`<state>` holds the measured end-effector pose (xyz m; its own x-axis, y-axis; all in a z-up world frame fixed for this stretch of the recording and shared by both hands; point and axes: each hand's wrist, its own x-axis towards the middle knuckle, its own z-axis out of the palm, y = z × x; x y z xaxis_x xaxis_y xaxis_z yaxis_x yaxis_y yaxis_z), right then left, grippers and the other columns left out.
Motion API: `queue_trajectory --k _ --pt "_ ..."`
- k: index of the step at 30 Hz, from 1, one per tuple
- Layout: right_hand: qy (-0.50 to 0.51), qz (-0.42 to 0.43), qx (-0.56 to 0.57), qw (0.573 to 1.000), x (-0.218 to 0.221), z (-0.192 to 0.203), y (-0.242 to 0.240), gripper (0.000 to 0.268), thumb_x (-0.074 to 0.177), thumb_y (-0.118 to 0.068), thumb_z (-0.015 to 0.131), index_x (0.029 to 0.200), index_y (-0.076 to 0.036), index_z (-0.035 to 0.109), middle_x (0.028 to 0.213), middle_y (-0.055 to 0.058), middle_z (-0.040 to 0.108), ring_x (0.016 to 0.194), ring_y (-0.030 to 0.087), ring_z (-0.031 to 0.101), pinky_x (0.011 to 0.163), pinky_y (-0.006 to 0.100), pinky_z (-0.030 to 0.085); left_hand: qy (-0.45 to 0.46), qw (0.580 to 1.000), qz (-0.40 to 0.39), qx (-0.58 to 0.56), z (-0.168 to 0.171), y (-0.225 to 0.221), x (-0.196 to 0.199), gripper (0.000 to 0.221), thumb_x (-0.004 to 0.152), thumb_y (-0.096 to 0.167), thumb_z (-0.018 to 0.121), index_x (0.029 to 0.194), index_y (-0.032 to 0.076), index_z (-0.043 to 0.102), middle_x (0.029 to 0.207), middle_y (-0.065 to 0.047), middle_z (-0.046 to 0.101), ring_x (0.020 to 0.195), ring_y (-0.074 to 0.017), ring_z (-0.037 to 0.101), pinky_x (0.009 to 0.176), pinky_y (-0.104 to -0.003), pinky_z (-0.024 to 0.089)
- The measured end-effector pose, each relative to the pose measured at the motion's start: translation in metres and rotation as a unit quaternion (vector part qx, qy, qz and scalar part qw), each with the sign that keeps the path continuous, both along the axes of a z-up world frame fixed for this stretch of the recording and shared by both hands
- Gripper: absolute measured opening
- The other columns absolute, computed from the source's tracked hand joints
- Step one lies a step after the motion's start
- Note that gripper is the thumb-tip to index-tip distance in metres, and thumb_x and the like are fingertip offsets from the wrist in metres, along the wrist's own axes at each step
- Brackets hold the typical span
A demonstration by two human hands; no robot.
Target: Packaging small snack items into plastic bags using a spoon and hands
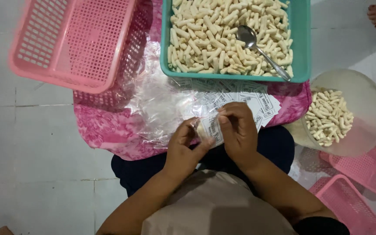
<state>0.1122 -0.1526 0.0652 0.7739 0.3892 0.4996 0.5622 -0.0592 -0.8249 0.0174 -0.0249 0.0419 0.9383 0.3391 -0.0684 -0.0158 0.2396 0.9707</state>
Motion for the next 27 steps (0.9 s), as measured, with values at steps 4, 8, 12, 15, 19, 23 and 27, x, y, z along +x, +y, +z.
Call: queue_trajectory --k 4,8,12,15,19,23,27 --pt "0.03 0.006 0.001 1.0 0.0 0.002 0.001 0.023 0.103 -0.007 0.058 0.123 0.003 0.049 0.121 0.018 0.058 0.113 0.033 0.063 0.096 0.041 0.05 0.037 0.998 0.031 -0.042 0.001 0.043 0.011 0.047 0.081 0.004 0.085 0.123 -0.003 0.065 0.105 -0.015 0.073 0.101 -0.0222 0.067 0.092 -0.039 0.056" --pt "0.098 0.011 -0.012 0.995 0.005 0.003 -0.017 0.029 0.106 -0.009 0.054 0.132 -0.003 0.045 0.137 0.015 0.048 0.113 0.024 0.06 0.099 0.038 0.052 -0.042 0.958 0.125 0.255 0.073 0.15 0.064 0.029 0.101 0.012 0.07 0.115 -0.003 0.05 0.107 -0.022 0.055 0.103 -0.0344 0.056 0.092 -0.044 0.048" --pt "0.116 -0.014 -0.036 0.993 0.001 -0.004 -0.026 0.025 0.098 0.002 0.057 0.123 -0.004 0.055 0.138 0.015 0.047 0.12 0.023 0.054 0.104 0.035 0.051 -0.195 0.845 0.112 0.486 0.077 0.269 0.146 0.021 0.117 0.008 0.061 0.121 -0.013 0.059 0.109 -0.022 0.061 0.095 -0.03 0.061 0.09 -0.043 0.057" --pt "0.112 -0.019 -0.059 0.992 -0.001 -0.004 -0.025 0.019 0.098 -0.003 0.06 0.117 -0.003 0.06 0.133 0.014 0.051 0.123 0.024 0.054 0.104 0.035 0.048 -0.02 0.822 0.149 0.549 -0.008 0.356 0.21 0.035 0.094 -0.003 0.081 0.12 -0.011 0.059 0.103 -0.025 0.071 0.087 -0.0348 0.077 0.065 -0.038 0.069" --pt "0.111 -0.019 -0.092 0.989 0.008 -0.01 -0.031 0.021 0.092 0.001 0.063 0.112 -0.005 0.064 0.129 0.013 0.057 0.117 0.024 0.06 0.099 0.033 0.051 0.098 0.882 0.091 0.451 -0.084 0.395 0.259 0.041 0.095 0.008 0.079 0.129 -0.002 0.057 0.101 -0.017 0.068 0.081 -0.023 0.075 0.066 -0.031 0.067" --pt "0.118 -0.008 -0.087 0.989 0.014 -0.016 -0.036 0.018 0.093 0.001 0.063 0.11 -0.004 0.066 0.129 0.015 0.058 0.116 0.025 0.06 0.1 0.035 0.053 0.187 0.892 0.033 0.411 -0.096 0.386 0.27 0.044 0.095 0.02 0.076 0.132 0.0 0.063 0.112 -0.017 0.072 0.086 -0.0231 0.075 0.064 -0.028 0.065" --pt "0.116 -0.011 -0.11 0.987 0.019 -0.016 -0.034 0.019 0.093 0.003 0.064 0.111 -0.001 0.067 0.129 0.015 0.057 0.119 0.025 0.059 0.097 0.032 0.055 0.174 0.793 0.026 0.584 -0.079 0.362 0.264 0.041 0.089 0.013 0.083 0.126 0.001 0.071 0.112 -0.022 0.073 0.089 -0.0262 0.074 0.071 -0.031 0.064"
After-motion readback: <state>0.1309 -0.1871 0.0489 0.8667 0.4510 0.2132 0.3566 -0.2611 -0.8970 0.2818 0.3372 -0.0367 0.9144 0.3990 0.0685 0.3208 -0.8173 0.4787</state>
